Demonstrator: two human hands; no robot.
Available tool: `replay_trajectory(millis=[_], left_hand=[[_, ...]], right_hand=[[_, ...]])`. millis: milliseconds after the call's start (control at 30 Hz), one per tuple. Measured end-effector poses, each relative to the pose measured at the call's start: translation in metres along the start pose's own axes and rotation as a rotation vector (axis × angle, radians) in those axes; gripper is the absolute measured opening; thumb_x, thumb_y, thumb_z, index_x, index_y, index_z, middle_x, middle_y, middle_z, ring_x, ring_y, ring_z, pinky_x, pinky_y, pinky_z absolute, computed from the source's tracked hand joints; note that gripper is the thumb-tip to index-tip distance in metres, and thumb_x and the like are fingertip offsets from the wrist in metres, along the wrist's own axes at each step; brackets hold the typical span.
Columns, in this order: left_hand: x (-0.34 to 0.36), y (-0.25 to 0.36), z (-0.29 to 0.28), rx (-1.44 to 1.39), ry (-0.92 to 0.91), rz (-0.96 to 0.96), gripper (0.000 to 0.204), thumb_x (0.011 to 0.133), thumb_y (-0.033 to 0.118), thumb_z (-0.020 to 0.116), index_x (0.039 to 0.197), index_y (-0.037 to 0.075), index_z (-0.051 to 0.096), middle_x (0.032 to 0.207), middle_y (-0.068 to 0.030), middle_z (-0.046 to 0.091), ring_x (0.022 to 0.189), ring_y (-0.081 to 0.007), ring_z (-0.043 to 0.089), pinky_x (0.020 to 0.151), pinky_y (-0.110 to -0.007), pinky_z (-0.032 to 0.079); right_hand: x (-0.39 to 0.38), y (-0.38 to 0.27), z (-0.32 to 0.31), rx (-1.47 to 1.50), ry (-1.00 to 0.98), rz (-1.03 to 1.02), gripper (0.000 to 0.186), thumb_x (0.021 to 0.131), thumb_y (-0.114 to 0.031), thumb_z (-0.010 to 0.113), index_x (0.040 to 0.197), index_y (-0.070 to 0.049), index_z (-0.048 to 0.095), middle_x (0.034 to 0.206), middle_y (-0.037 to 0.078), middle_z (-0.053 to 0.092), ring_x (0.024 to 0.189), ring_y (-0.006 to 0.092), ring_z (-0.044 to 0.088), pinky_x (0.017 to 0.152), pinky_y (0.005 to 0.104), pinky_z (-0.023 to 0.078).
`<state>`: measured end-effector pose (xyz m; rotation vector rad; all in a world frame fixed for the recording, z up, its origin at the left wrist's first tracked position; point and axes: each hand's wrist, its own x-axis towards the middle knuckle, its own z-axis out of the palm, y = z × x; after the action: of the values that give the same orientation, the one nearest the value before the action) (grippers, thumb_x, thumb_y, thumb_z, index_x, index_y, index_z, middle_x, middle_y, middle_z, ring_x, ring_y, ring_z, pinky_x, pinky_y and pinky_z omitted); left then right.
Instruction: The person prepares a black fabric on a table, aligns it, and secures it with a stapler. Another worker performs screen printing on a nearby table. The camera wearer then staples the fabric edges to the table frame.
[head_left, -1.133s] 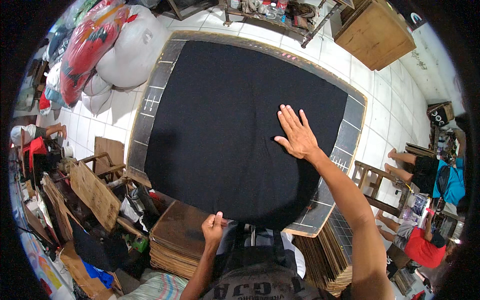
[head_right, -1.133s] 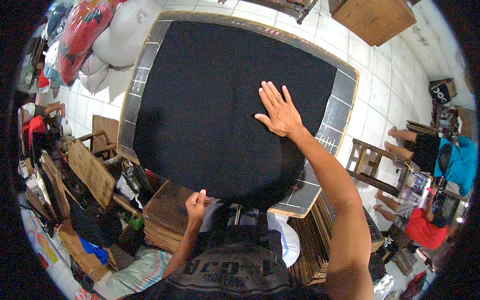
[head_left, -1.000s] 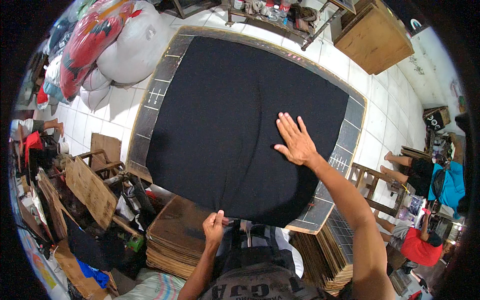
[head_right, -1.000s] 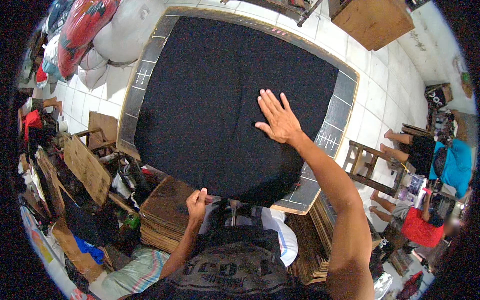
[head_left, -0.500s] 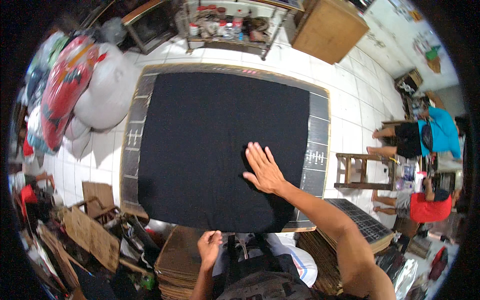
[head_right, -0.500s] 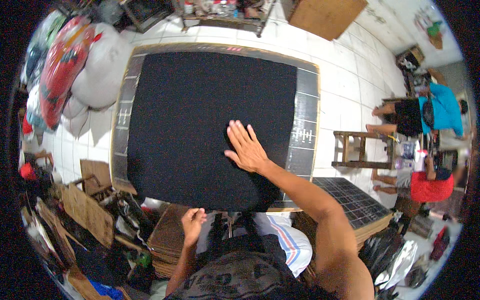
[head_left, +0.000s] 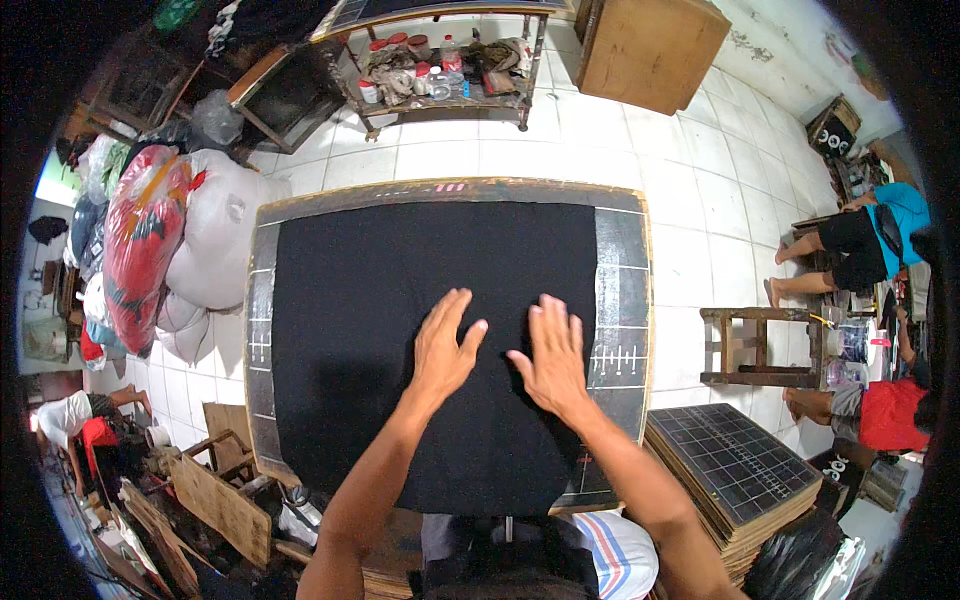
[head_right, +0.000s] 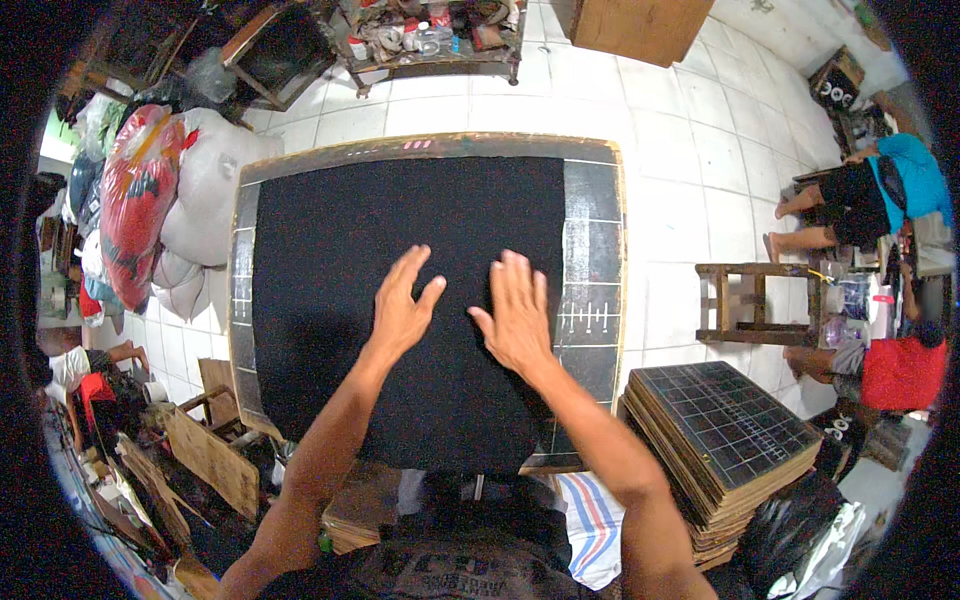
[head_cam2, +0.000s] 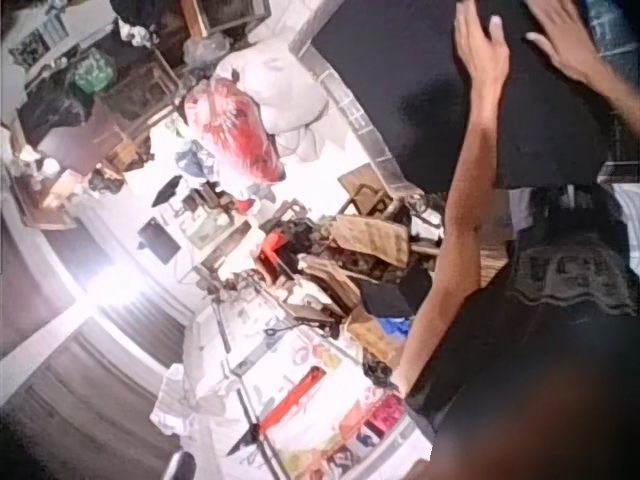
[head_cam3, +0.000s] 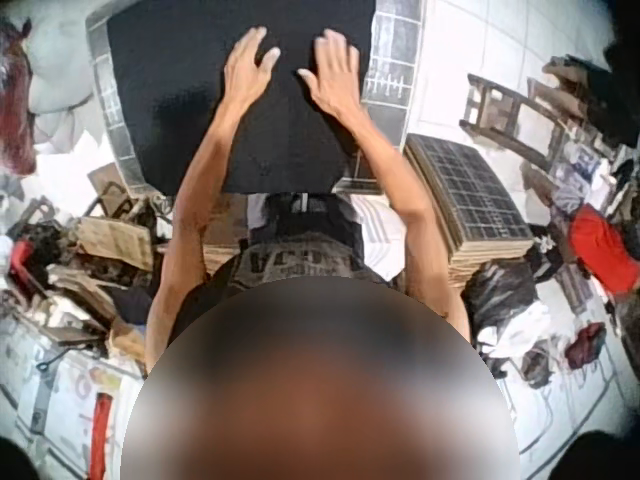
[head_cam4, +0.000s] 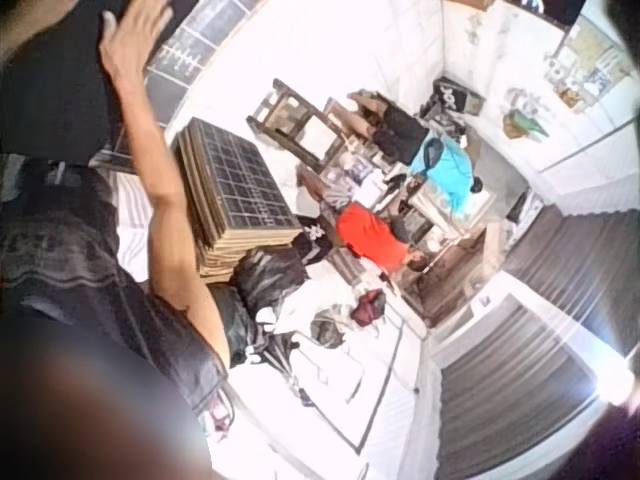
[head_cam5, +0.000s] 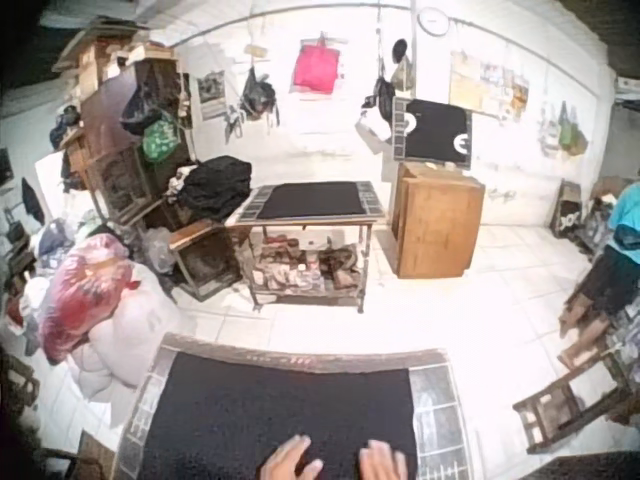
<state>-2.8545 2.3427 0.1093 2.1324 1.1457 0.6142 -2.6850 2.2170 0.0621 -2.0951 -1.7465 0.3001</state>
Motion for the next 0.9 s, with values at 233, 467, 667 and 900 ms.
replay_trajectory(millis=[233,467,667,900], left_hand=[[0.078,0.002,0.011,-0.061,0.027,-0.070,0.050,0.097,0.028,0.065,0.137,0.001,0.056,0.142,-0.0227,0.055,0.135,-0.0372,0.051,0.112,-0.046,0.041],[0.093,-0.005,0.023,-0.153,0.008,-0.090,0.053,0.096,0.030,0.066,0.139,0.000,0.055,0.144,-0.0251,0.052,0.137,-0.0374,0.049,0.114,-0.047,0.038],[0.114,-0.004,0.025,-0.149,-0.005,0.011,0.054,0.096,0.027,0.066,0.142,0.002,0.052,0.148,-0.0255,0.048,0.140,-0.0365,0.046,0.114,-0.045,0.038],[0.166,0.035,0.099,0.106,-0.391,0.662,0.060,0.100,0.030,0.053,0.150,0.000,0.039,0.161,-0.0167,0.032,0.152,-0.0309,0.025,0.123,-0.053,0.018]], right_hand=[[0.164,0.070,-0.024,-0.213,-0.481,-0.672,0.083,0.101,-0.063,0.033,0.159,-0.005,0.020,0.168,0.012,0.014,0.156,0.0250,0.007,0.127,0.0456,0.004],[0.230,0.106,-0.023,-0.258,-0.425,-0.776,0.086,0.099,-0.067,0.034,0.159,-0.007,0.020,0.168,0.012,0.013,0.156,0.0263,0.010,0.127,0.0483,0.007],[0.215,0.088,-0.026,-0.238,-0.306,-0.596,0.085,0.100,-0.065,0.034,0.158,-0.004,0.024,0.167,0.015,0.015,0.156,0.0278,0.011,0.125,0.0516,0.007],[0.057,0.029,-0.017,0.127,0.518,0.303,0.045,0.086,-0.018,0.072,0.126,-0.001,0.060,0.129,0.019,0.057,0.119,0.0379,0.053,0.102,0.0493,0.040]])
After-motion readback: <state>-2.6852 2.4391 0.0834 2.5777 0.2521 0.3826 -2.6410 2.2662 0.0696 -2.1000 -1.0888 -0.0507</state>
